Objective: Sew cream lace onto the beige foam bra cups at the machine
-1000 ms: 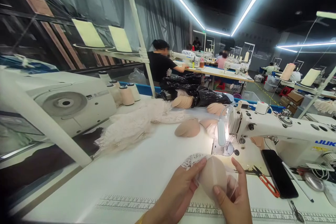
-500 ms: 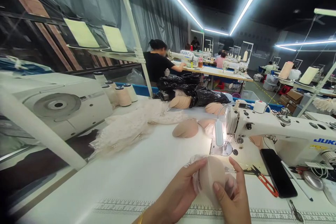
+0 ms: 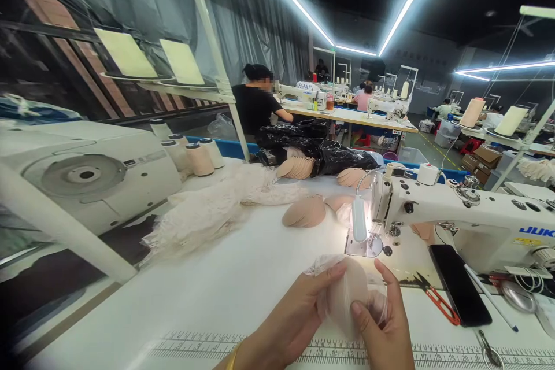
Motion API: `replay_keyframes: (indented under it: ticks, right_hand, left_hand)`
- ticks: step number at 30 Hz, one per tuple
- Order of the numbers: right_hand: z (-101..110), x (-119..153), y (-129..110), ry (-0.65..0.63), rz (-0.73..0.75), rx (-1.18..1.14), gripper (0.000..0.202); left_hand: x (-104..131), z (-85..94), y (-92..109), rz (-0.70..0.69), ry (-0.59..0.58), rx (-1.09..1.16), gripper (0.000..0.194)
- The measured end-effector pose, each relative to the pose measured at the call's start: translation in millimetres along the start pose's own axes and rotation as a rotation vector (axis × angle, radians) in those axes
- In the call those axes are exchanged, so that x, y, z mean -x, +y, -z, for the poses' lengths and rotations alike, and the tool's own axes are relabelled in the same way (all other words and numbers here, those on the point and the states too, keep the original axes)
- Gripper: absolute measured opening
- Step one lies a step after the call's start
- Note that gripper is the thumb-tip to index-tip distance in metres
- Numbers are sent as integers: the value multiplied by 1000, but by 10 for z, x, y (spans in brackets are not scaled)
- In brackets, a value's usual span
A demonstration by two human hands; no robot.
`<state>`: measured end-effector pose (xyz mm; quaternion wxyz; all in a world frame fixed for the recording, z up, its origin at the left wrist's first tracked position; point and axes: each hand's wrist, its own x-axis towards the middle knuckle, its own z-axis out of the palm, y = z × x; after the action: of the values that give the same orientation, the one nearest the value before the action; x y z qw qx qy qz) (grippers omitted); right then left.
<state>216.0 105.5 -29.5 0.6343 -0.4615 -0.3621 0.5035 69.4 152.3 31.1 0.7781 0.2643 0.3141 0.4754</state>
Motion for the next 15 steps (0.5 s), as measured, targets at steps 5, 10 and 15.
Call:
replay_keyframes:
  ticks: [5,10,15]
  right_hand:
    - [41,49,94,-56,-12,16,103]
    - [286,-82,-20,-162,182,285,79]
    - [413,-656,-400,-473,659,821,17]
  left_hand:
    - [-40,3,83,0,-5,-15,35]
    - [68,5,461,41,-418,-346,35]
    - [-149,181,591,-279,-614,-664,23]
